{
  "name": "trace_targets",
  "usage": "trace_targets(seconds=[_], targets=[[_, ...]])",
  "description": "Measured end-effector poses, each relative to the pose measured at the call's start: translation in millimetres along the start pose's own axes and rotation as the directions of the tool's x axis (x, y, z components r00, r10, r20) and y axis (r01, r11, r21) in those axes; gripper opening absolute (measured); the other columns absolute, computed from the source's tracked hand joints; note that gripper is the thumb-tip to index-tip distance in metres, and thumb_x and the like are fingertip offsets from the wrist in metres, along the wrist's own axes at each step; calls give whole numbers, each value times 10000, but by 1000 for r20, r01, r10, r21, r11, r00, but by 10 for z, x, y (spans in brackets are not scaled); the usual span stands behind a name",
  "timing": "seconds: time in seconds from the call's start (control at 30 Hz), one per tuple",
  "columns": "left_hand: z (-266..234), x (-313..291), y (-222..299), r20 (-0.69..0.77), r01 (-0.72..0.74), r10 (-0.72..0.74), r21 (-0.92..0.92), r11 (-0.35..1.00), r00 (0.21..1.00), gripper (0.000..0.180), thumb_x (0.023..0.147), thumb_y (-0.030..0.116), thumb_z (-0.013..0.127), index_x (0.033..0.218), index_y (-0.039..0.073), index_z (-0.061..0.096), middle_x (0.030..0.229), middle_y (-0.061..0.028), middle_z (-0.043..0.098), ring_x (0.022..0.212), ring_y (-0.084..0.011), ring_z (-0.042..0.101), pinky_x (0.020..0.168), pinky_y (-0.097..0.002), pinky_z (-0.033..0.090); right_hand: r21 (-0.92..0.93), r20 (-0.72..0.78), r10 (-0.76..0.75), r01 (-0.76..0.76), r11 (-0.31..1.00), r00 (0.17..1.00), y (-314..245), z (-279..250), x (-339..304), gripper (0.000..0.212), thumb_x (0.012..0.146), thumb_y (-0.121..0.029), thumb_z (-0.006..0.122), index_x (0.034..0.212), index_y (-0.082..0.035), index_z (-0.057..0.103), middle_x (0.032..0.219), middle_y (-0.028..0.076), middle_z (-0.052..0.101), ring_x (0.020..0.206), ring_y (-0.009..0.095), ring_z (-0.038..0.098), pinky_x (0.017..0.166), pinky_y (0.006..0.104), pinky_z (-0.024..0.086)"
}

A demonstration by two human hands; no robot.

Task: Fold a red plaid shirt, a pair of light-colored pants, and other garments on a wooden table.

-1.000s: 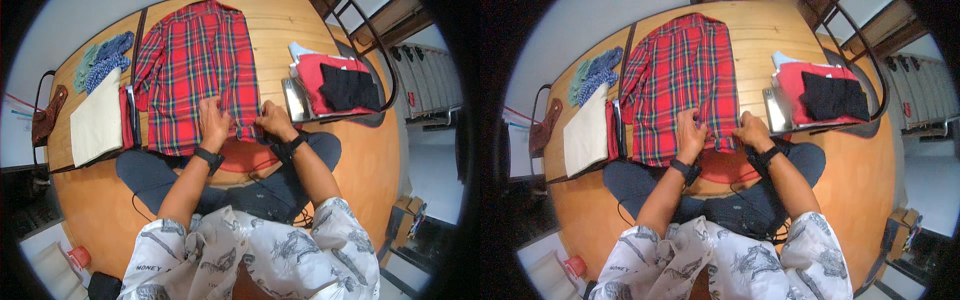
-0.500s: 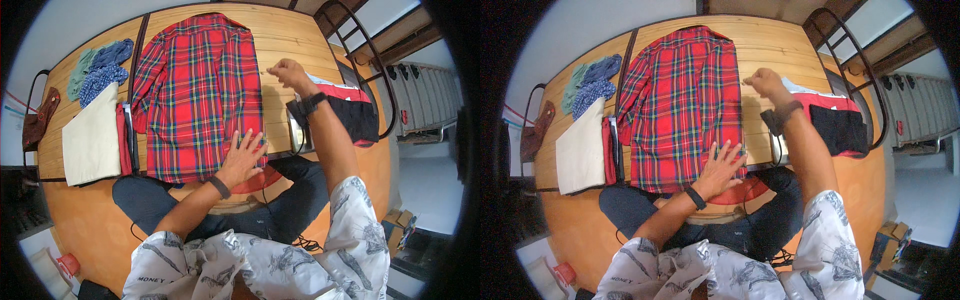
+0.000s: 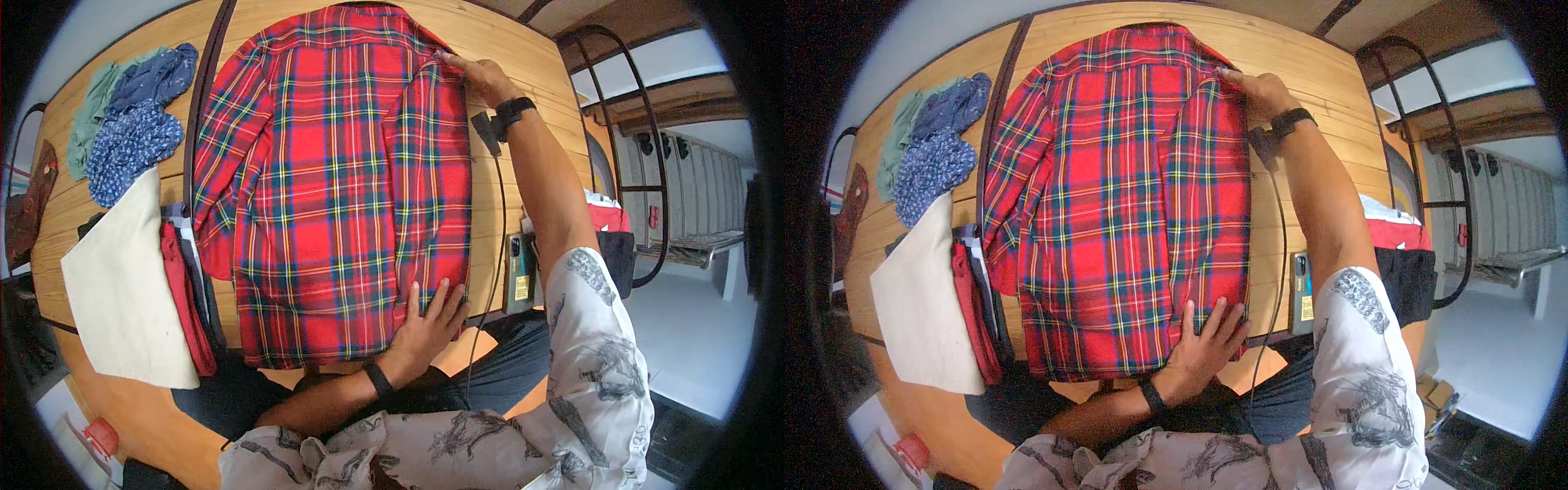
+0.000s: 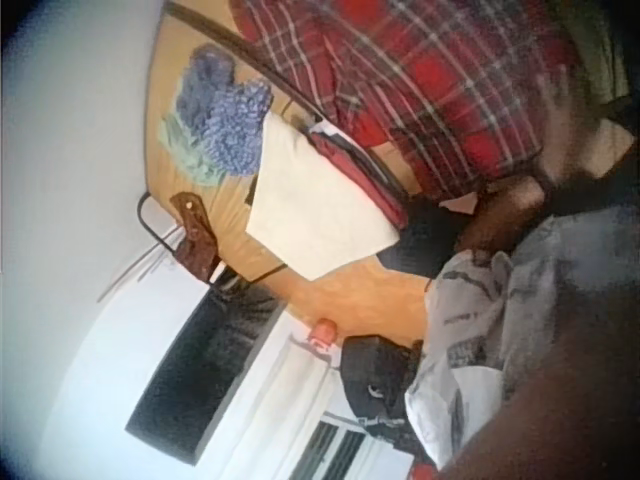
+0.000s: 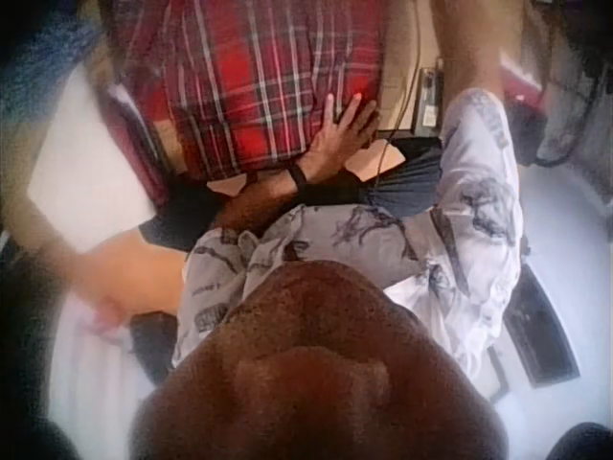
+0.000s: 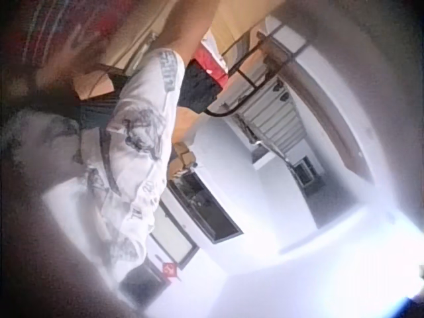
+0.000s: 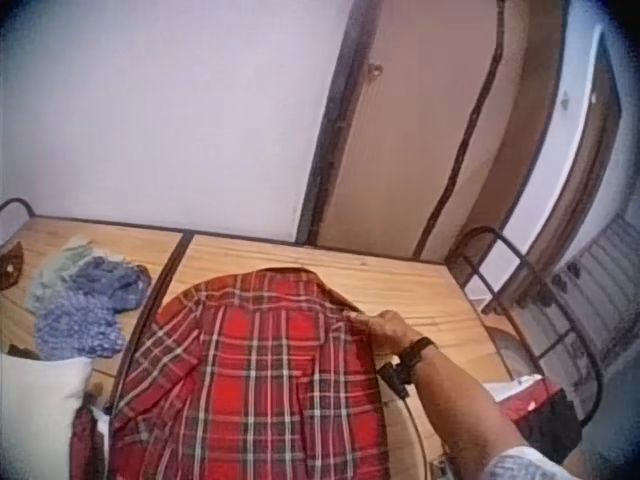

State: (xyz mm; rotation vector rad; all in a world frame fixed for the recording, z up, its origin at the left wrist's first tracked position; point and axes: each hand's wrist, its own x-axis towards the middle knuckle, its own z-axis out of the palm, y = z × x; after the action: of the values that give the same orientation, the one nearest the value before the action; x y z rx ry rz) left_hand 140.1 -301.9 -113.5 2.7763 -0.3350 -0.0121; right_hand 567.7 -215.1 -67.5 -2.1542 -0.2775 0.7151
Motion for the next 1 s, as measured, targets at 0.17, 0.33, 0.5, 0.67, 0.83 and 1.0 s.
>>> trace_targets(seconds=[0.17,0.33,0.5,0.67,0.83,1.0], targets=[[22,7,-18,-26,-6,5,-38,999,1000,617,899,337,586,1474,149,461,1592,-145,313,1469,-387,266,1069,-723,309,143,170,103,-128,982,980,7,23,358,341,908,-353,729,1064,-52,703,927,46,711,832,160,654,813,303,551],[58,13,-19,-27,5,-6,-60,998,1000,596,922,306,554,1480,128,448,1595,-143,307,1470,-371,274,1067,-719,310,393,248,-70,-34,919,966,-34,140,488,228,959,-263,668,1100,-85,694,1005,29,727,893,153,680,869,334,568],[29,33,-24,-34,20,-25,-138,990,999,581,934,285,534,1485,130,441,1597,-142,304,1472,-351,277,1079,-708,303,543,293,-162,-25,839,942,-9,211,523,216,969,-261,652,1088,-86,693,1015,19,729,922,152,682,894,338,567],[68,12,32,-34,55,-61,-156,986,998,566,951,311,518,1484,134,442,1580,-134,338,1460,-347,307,1070,-715,289,646,261,-202,-15,763,944,-110,276,534,214,981,-271,642,1073,-84,690,1029,27,730,901,149,687,883,320,568],[-8,29,56,16,39,-38,-104,994,999,543,970,330,503,1473,131,456,1571,-125,359,1454,-340,321,1047,-738,278,628,251,-206,3,778,946,-82,346,610,211,993,-265,632,1075,-76,678,1000,25,726,871,152,686,839,317,575],[70,17,89,-29,56,-60,-117,991,998,553,967,330,506,1476,119,453,1563,-129,371,1453,-341,323,1041,-738,283,336,143,-178,121,934,974,-147,431,627,182,984,-231,652,1007,-54,688,895,17,711,773,117,657,693,280,557]])
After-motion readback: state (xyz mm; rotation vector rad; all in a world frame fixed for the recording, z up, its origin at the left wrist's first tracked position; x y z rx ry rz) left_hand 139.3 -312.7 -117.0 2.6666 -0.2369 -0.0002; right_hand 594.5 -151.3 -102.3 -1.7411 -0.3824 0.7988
